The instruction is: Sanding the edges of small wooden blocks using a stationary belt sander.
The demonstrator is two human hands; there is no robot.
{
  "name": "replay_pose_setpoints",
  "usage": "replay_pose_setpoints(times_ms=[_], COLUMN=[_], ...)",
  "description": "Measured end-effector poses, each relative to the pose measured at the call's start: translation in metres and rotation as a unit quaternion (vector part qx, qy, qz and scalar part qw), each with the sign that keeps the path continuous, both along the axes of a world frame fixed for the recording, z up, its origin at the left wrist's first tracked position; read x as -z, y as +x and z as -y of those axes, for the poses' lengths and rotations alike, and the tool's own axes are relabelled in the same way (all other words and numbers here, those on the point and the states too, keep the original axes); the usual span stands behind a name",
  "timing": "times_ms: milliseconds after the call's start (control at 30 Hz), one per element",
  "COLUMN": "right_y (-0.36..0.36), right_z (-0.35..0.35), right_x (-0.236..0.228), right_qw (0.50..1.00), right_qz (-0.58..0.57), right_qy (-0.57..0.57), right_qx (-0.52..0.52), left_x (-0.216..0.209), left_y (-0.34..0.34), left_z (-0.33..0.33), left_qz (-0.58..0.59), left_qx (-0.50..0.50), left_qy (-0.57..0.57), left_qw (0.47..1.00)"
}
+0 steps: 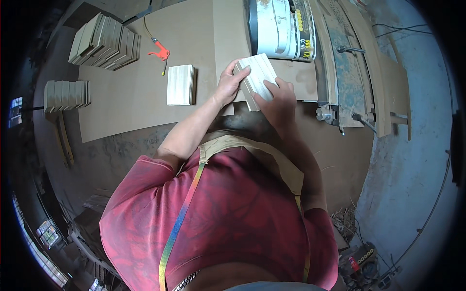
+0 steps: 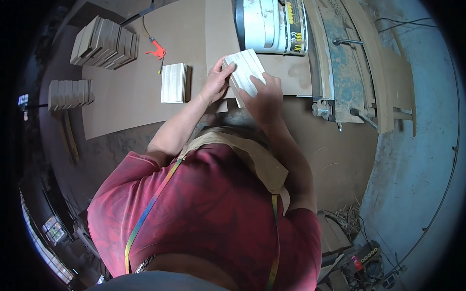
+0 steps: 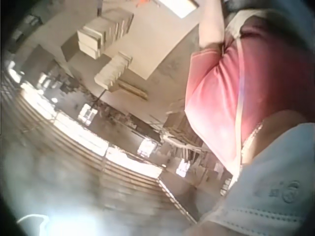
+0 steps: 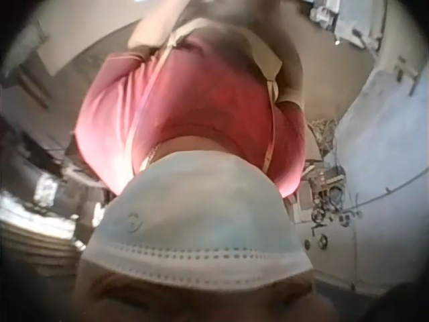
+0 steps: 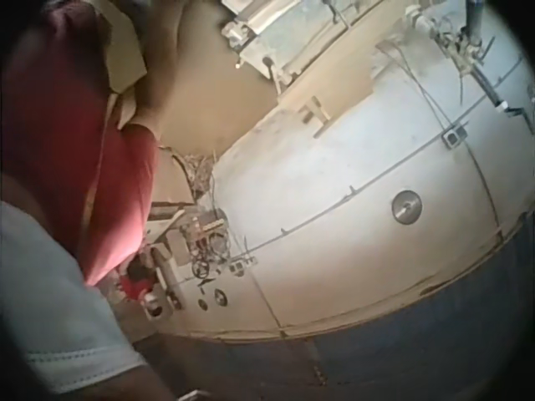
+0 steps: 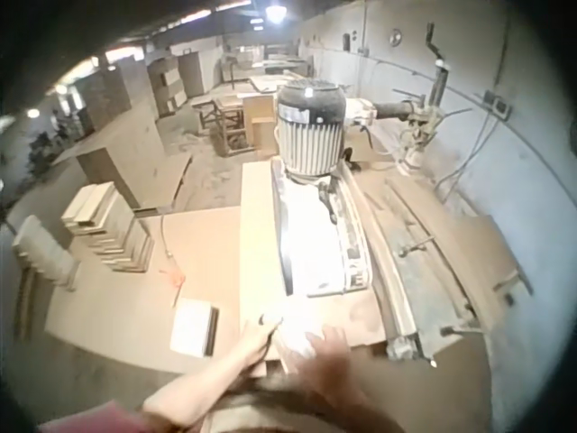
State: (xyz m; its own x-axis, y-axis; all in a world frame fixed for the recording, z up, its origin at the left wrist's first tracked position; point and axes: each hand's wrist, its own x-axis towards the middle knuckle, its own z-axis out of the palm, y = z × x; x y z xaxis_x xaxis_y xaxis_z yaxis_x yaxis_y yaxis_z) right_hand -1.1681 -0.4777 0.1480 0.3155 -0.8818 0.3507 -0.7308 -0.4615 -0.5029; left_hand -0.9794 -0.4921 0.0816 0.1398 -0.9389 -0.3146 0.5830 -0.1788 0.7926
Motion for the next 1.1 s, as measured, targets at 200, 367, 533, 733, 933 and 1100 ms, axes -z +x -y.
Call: replay_pose_setpoints(times_ms=[200, 367, 533, 733, 933, 1100], right_y=[-0.025, -0.09, -0.092, -0.065, -0.092, -0.099], right_z=[-0.005, -0.001, 0.05, 0.064, 0.046, 0.069], right_x=[0.006, 0.035, 0.086, 0.104, 0.109, 0.126], right_qw=[0.991, 0.995, 0.961, 0.939, 0.96, 0.963], right_qz=[0.13, 0.024, -0.17, -0.211, -0.182, -0.184], right_qy=[-0.003, -0.02, -0.098, -0.127, -0.126, -0.145], right_qx=[-0.03, 0.099, 0.195, 0.239, 0.17, 0.135], left_x=[0.007, 0.011, -0.001, -0.011, -0.009, -0.013], left_y=[0.015, 0.028, 0.021, 0.005, 0.006, 0.008], left_z=[-0.009, -0.006, 0.003, 0.002, 0.009, 0.007], left_qz=[-0.084, 0.028, 0.064, 0.067, 0.061, 0.071], left_qx=[0.018, 0.081, 0.091, 0.036, 0.021, 0.032], left_qy=[-0.004, 0.005, 0.027, 0.064, 0.046, 0.052], left_qw=[0.996, 0.996, 0.993, 0.995, 0.997, 0.996])
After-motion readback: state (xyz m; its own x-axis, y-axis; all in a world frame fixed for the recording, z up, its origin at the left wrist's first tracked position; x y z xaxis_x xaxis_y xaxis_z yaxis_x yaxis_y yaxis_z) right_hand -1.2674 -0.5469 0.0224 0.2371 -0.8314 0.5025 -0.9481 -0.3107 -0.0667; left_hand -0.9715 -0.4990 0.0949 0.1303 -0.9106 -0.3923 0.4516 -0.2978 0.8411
